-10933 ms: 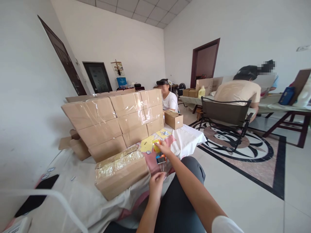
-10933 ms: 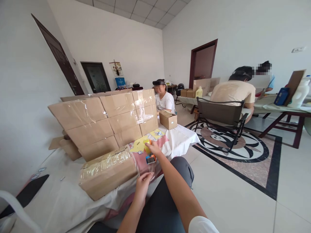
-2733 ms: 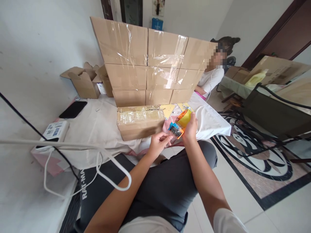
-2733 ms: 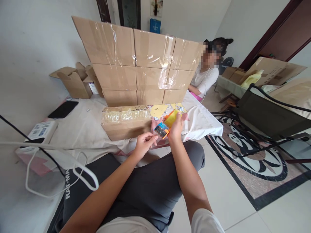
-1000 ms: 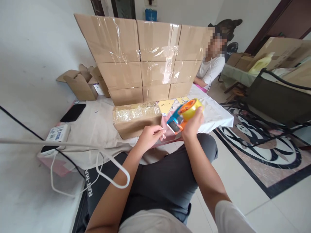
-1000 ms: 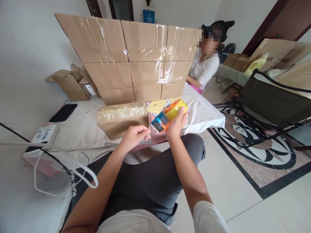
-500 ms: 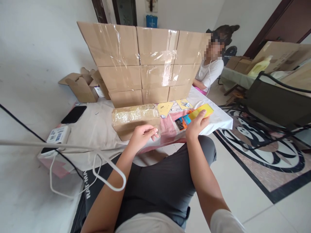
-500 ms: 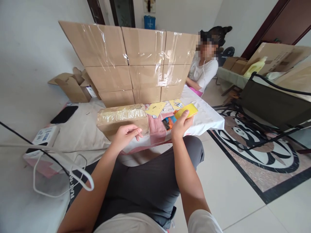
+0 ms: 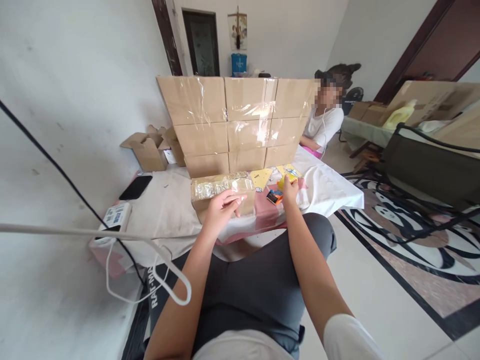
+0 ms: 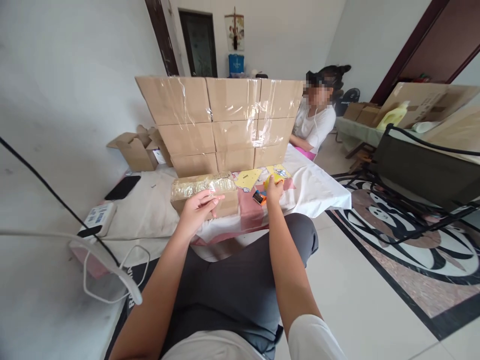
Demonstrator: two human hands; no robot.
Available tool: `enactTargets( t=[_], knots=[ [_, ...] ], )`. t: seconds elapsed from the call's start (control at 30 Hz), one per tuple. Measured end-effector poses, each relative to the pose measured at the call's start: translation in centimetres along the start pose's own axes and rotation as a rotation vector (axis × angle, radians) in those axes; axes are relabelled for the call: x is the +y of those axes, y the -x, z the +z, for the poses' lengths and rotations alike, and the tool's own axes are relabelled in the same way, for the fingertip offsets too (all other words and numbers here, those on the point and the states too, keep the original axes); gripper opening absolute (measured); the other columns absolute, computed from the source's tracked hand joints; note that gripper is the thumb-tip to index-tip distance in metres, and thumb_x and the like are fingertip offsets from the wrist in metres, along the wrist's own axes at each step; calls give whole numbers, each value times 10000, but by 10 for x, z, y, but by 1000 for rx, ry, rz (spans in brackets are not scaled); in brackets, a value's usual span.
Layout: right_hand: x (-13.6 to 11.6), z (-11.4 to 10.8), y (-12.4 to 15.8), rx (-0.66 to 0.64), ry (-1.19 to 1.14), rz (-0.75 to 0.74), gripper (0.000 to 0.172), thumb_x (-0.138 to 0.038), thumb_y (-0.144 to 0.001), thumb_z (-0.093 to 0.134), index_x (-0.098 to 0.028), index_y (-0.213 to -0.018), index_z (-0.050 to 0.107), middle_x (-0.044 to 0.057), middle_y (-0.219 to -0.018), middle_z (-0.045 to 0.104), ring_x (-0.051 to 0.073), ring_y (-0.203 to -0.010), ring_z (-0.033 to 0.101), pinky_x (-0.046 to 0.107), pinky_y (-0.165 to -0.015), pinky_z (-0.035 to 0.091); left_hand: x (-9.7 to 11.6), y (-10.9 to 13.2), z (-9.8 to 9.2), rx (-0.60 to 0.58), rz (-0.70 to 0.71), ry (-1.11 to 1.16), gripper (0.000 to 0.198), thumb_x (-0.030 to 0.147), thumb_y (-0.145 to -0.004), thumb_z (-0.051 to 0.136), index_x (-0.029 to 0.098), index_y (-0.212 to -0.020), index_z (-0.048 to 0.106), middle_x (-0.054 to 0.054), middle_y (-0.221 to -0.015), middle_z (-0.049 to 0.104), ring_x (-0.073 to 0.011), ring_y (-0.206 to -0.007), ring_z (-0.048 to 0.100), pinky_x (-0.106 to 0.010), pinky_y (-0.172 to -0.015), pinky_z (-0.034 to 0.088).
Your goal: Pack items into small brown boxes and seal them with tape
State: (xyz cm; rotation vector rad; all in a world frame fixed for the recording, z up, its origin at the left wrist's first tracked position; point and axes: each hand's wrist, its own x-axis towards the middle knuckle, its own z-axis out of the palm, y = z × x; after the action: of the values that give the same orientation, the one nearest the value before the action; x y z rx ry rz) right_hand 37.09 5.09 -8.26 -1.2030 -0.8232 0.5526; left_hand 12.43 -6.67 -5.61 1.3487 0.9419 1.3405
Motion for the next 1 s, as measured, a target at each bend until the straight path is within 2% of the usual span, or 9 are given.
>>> enactTargets(
  t=[0.17, 0.33, 0.5, 0.63, 0.7, 0.77, 0.87, 0.93, 1.0],
  knots=[
    [-35, -18, 31, 122, 179, -111, 425, -525, -812, 685, -194, -1061, 592, 119, -1148, 638, 276, -1143, 570, 457, -1017, 459, 2, -1, -8, 26, 65, 12, 366, 441, -844, 723, 185, -1076, 605, -166, -1275, 709, -136, -572, 647, -297, -574, 503],
    [-86, -16, 101, -435, 209, -400, 367, -493, -841, 696, -257, -1122, 702, 96, -1259, 650, 290, -1248, 563, 508, -1120, 374, 15, 1, -6, -82, 59, -1, 429, 415, -846, 698, 170, -1187, 607, -178, -1252, 719, -93, -502, 583, -303, -594, 524],
    [-134, 12, 142, -607, 316, -564, 70, -306, -838, 689, -264, -878, 728, 96, -1234, 652, 312, -1242, 563, 542, -1117, 340, 28, 14, -11, -109, 83, -24, 386, 371, -881, 643, 193, -1224, 634, -107, -1107, 764, -100, -535, 574, -267, -566, 486],
    [-163, 32, 154, -657, 324, -652, 86, -261, -856, 665, -267, -787, 716, 81, -1204, 664, 302, -1229, 553, 523, -1117, 333, 31, 24, -55, 1, -35, -130, 667, 430, -837, 729, 226, -1433, 509, -75, -1011, 774, -107, -468, 551, -263, -502, 472],
    [-173, 45, 155, -676, 253, -613, 94, -278, -852, 680, -255, -770, 720, 76, -1175, 674, 291, -1215, 572, 513, -1132, 320, 30, 28, -85, 149, -57, -205, 719, 449, -810, 761, 218, -1440, 503, -62, -932, 775, -125, -477, 569, -253, -482, 455],
    [-178, 64, 150, -751, 173, -477, 113, -318, -825, 716, -235, -748, 726, 67, -1161, 690, 275, -1168, 605, 491, -1110, 354, 30, 31, -111, 292, 13, -229, 622, 470, -836, 727, 209, -1374, 559, -62, -890, 775, -142, -531, 601, -248, -510, 458],
    [-169, 104, 134, -875, 111, -266, 165, -350, -746, 778, -201, -699, 724, 51, -1046, 725, 221, -1003, 648, 393, -976, 460, 32, 34, -128, 449, 169, -229, 554, 478, -911, 631, 223, -1396, 545, -35, -832, 764, -148, -584, 608, -251, -581, 466],
    [-153, 134, 122, -928, 153, -199, 154, -321, -705, 793, -187, -678, 721, 35, -895, 727, 183, -870, 642, 325, -857, 489, 31, 33, -126, 429, 213, -263, 548, 474, -949, 580, 238, -1442, 530, 16, -689, 700, -149, -576, 590, -253, -617, 459],
    [-134, 160, 111, -993, 265, -158, 130, -295, -705, 774, -179, -681, 719, 21, -766, 703, 159, -733, 608, 293, -745, 488, 26, 29, -120, 297, 188, -382, 501, 471, -959, 565, 256, -1410, 595, 50, -561, 593, -153, -546, 558, -258, -625, 436]
  ],
)
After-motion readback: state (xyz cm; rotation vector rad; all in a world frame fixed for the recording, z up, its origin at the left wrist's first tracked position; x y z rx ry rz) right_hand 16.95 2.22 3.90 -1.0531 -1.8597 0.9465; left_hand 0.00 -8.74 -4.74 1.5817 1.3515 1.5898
